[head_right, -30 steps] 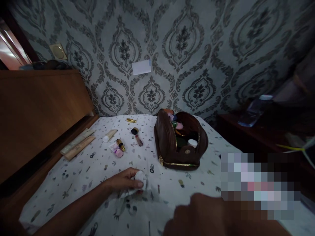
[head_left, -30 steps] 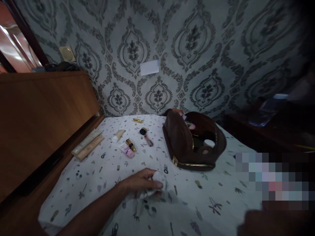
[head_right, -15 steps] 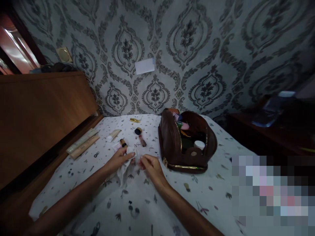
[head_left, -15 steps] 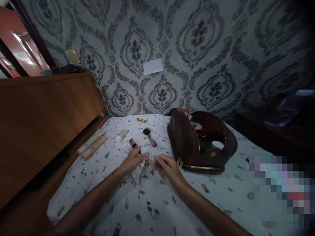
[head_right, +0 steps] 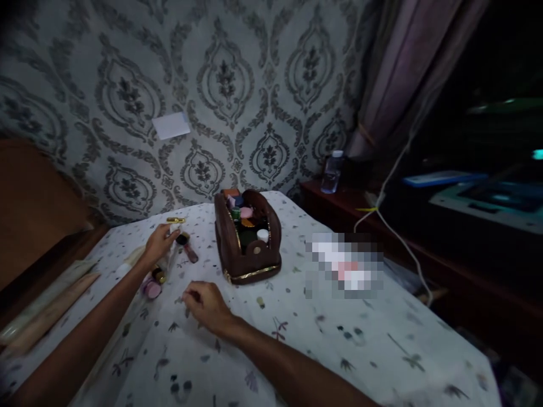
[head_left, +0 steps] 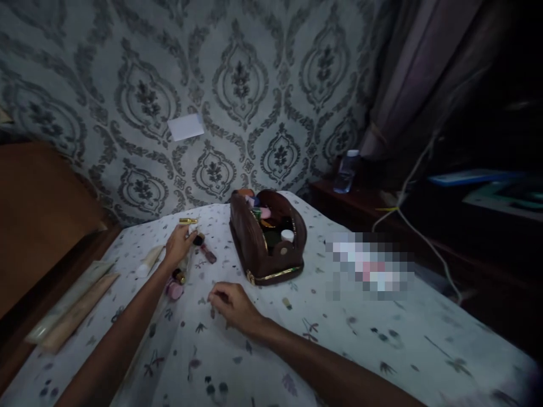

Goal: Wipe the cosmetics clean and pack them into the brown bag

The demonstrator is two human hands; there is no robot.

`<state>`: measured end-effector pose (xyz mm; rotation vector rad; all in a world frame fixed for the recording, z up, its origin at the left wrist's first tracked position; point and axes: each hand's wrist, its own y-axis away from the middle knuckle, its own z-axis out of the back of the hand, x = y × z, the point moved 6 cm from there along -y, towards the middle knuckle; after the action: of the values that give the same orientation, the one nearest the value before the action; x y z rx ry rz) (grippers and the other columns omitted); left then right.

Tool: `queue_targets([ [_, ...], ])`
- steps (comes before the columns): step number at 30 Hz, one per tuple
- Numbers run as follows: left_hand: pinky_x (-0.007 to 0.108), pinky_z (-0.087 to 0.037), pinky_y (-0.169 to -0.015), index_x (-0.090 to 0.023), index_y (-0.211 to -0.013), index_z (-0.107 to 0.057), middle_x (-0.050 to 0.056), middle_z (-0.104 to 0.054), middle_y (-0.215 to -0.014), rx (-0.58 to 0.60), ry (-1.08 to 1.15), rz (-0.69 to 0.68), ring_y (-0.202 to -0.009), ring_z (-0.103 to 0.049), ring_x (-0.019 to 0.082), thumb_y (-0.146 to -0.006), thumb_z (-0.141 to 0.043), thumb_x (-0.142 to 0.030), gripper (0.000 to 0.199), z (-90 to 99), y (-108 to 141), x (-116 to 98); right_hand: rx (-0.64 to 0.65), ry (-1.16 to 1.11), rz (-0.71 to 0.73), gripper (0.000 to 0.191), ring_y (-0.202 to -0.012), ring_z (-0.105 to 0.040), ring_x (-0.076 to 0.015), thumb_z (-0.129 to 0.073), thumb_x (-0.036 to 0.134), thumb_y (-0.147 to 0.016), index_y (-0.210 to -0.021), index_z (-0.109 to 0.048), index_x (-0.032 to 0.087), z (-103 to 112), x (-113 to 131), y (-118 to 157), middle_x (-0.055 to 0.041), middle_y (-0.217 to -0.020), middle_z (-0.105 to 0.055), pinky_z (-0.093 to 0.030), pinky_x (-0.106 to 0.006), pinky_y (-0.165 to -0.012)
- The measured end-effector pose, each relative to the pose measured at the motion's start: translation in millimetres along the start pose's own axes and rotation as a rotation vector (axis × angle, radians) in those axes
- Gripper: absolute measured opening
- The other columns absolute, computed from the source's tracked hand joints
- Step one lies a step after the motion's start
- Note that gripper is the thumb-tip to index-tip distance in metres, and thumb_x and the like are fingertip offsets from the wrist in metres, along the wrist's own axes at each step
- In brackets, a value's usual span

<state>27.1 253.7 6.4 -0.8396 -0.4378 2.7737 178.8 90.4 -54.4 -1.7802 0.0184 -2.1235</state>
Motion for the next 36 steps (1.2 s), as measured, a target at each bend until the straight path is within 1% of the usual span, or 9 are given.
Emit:
queue_targets([
  [8,0.034,-0.043,-0.078,-0.019,-0.093,-0.064,0.009,-0.065,-0.095,0.124,-0.19,0.068,-0.095,-0.061,0.029,-0.084,-0.052,-0.043,0.028,-43.4,-12,10,-0.024,0.111,0.138,0.015,-0.059,-0.045,-0.0102,-0.057,0.012,-0.078,-0.064,-0.058,0.017,2,3,-1,0.0042,-0.06,-0.052,-0.035,-0.021,-0.061],
  [12,0.034,-0.044,-0.081,-0.02,-0.083,-0.062,0.007,-0.063,-0.089,0.116,-0.177,0.04,-0.091,-0.06,0.027,-0.078,-0.055,-0.037,0.019,-43.1,-14,2,-0.02,0.077,0.139,0.016,-0.059,-0.047,-0.0102,-0.056,0.012,-0.078,-0.063,-0.057,0.017,2,2,-1,0.0039,-0.061,-0.053,-0.037,-0.021,-0.061],
  [15,0.035,-0.046,-0.082,-0.019,-0.079,-0.06,0.006,-0.063,-0.085,0.084,-0.132,0.039,-0.089,-0.059,0.026,-0.076,-0.052,-0.036,0.019,-30.1,-11,-8,-0.064,0.001,0.095,0.013,-0.057,-0.048,-0.0096,-0.056,0.012,-0.078,-0.065,-0.058,0.017,6,-1,-1,0.0045,-0.06,-0.053,-0.038,-0.021,-0.06],
  [19,0.03,-0.048,-0.071,-0.018,-0.087,-0.06,0.003,-0.065,-0.082,0.076,0.002,0.029,-0.079,-0.06,0.022,-0.079,-0.048,-0.048,0.033,-4.5,24,-33,-0.112,-0.291,-0.092,0.016,-0.057,-0.055,-0.0111,-0.053,0.024,-0.087,-0.097,-0.064,0.017,6,-19,-5,0.0031,-0.065,-0.056,-0.045,-0.021,-0.055],
  [21,0.027,-0.047,-0.063,-0.018,-0.09,-0.061,0.0,-0.066,-0.077,0.095,0.27,0.112,-0.07,-0.059,0.02,-0.077,-0.056,-0.054,0.039,2.8,54,-47,-0.117,-0.479,-0.191,0.03,-0.061,-0.06,-0.013,-0.051,0.033,-0.091,-0.115,-0.059,0.017,3,-31,-10,0.0001,-0.076,-0.06,-0.05,-0.024,-0.055],
  [24,0.027,-0.047,-0.065,-0.017,-0.091,-0.063,-0.001,-0.065,-0.074,0.161,0.407,0.147,-0.068,-0.058,0.018,-0.072,-0.064,-0.055,0.042,-0.7,98,-70,-0.113,-0.697,-0.241,0.039,-0.072,-0.065,-0.0154,-0.057,0.048,-0.089,-0.114,-0.059,0.018,-2,-41,-15,-0.0035,-0.09,-0.062,-0.055,-0.028,-0.061],
  [26,0.027,-0.048,-0.071,-0.017,-0.09,-0.064,0.002,-0.067,-0.081,0.123,0.424,0.109,-0.074,-0.06,0.019,-0.069,-0.067,-0.052,0.041,-4.8,116,-82,-0.074,-0.813,-0.238,0.046,-0.072,-0.066,-0.0155,-0.063,0.057,-0.083,-0.107,-0.06,0.018,-6,-42,-16,-0.0029,-0.089,-0.063,-0.056,-0.03,-0.064],
  [30,0.026,-0.048,-0.065,-0.019,-0.085,-0.06,-0.001,-0.064,-0.074,0.066,0.538,0.183,-0.067,-0.058,0.017,-0.069,-0.068,-0.05,0.036,-18.7,130,-81,-0.009,-0.959,-0.225,0.068,-0.063,-0.064,-0.0132,-0.076,0.066,-0.064,-0.107,-0.058,0.017,-11,-38,-13,0.0014,-0.078,-0.061,-0.055,-0.032,-0.065],
  [36,0.023,-0.048,-0.058,-0.022,-0.09,-0.056,-0.004,-0.062,-0.073,-0.018,0.727,0.258,-0.063,-0.06,0.015,-0.071,-0.069,-0.047,0.034,-25.0,138,-65,-0.012,-0.91,-0.181,0.077,-0.069,-0.063,-0.0127,-0.088,0.057,-0.049,-0.109,-0.058,0.019,-7,-32,-9,0.0047,-0.079,-0.058,-0.055,-0.028,-0.063],
])
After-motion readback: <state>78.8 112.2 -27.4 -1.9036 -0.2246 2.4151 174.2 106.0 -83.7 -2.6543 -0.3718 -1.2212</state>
